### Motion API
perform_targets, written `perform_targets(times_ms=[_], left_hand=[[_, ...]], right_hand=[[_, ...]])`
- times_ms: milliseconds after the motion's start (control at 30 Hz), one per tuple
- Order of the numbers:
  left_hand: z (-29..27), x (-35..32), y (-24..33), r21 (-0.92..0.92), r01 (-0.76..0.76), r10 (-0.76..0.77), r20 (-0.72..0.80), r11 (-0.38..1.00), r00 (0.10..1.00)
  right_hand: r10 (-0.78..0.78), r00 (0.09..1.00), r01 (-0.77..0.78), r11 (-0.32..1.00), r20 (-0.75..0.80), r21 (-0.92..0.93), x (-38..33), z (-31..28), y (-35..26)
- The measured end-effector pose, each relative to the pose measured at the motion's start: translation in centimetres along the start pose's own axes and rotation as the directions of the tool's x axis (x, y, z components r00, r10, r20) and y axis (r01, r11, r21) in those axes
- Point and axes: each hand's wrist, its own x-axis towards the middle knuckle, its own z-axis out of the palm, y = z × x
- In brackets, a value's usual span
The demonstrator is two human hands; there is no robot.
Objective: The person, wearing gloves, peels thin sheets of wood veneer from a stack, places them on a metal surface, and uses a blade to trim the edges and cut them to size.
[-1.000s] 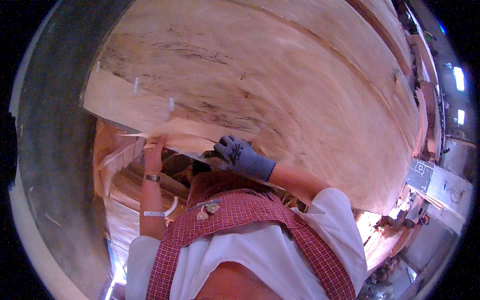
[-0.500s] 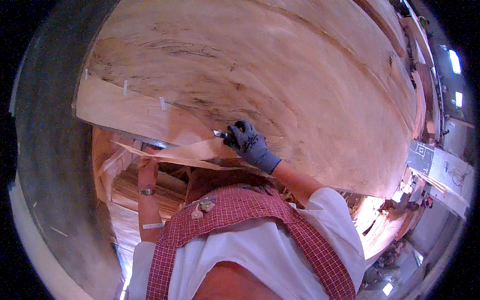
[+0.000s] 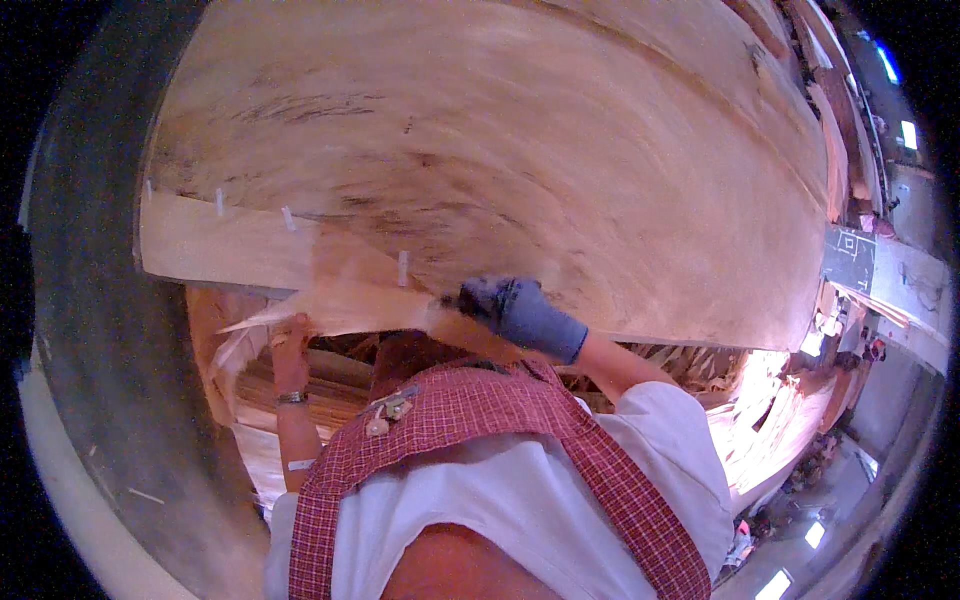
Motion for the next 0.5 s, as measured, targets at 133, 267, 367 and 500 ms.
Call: perform_targets(times_ms=[133,267,367,500], left_hand=[[7.9,1.4,0.7,-0.2,-0.043,0.051,0.032,0.979,0.998],[13.0,3.4,0.6,-0.067,-0.073,0.074,0.015,0.995,0.997],[14.8,4.3,0.6,-0.049,-0.103,0.102,-0.012,0.993,0.995],[15.8,4.6,1.1,-0.016,-0.138,0.137,-0.027,0.99,0.99]], right_hand=[[0.035,0.995,-0.043,0.995,-0.094,-0.092,1.6,-3.7,4.8],[0.113,0.988,-0.145,0.922,-0.109,-0.36,3.0,-6.0,9.0],[0.082,0.955,-0.15,0.962,-0.286,-0.226,3.5,-6.5,6.9],[-0.223,0.924,0.215,0.975,-0.31,-0.062,5.4,-1.8,4.7]])
